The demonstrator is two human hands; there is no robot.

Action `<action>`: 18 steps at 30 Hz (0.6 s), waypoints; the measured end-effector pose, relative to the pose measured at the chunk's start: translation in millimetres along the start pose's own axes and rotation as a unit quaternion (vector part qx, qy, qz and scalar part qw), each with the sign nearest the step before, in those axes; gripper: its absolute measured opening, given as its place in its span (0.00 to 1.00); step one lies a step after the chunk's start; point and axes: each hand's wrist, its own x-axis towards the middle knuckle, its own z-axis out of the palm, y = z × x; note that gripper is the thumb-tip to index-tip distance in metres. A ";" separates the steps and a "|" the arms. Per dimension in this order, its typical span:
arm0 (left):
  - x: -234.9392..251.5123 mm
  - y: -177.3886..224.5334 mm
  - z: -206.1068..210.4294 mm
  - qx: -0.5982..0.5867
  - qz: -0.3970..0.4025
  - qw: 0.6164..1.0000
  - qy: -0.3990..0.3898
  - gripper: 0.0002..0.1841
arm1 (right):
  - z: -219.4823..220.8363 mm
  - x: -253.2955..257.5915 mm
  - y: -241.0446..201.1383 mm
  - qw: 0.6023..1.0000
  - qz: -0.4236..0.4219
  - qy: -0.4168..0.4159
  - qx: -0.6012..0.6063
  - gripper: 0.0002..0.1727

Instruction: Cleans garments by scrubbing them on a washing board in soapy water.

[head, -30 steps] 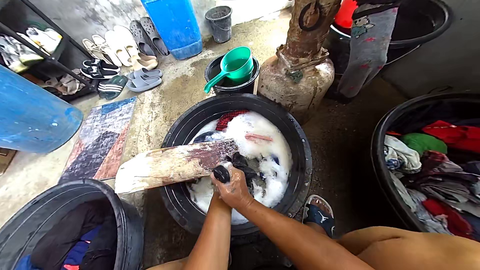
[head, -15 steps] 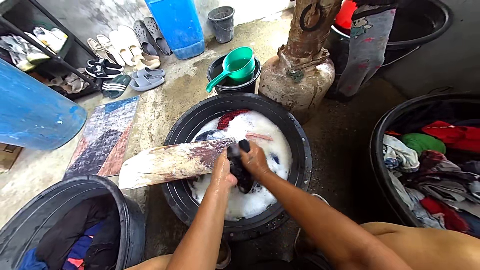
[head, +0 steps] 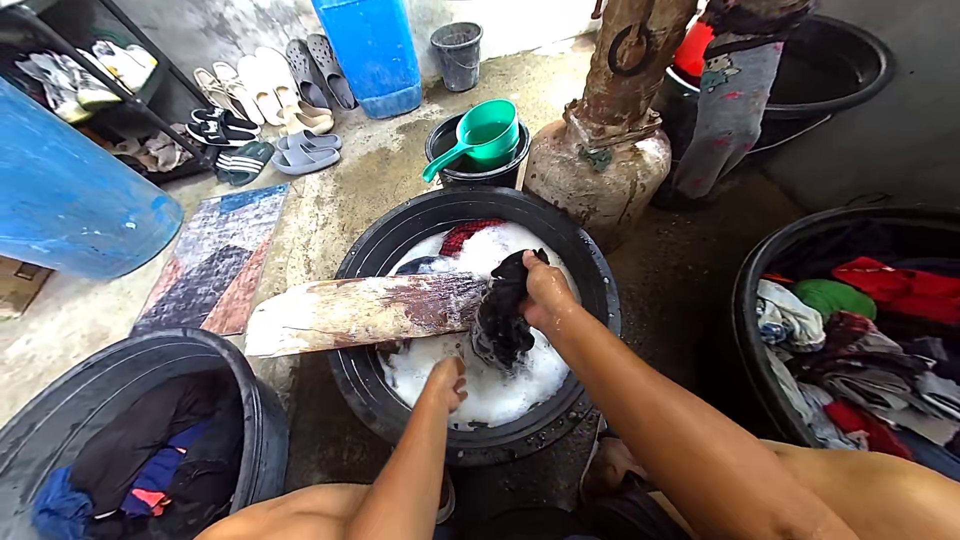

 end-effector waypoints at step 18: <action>-24.4 55.4 -1.2 -0.128 0.192 0.972 0.046 0.29 | 7.7 69.4 1.3 0.956 -0.081 -0.053 0.276 0.17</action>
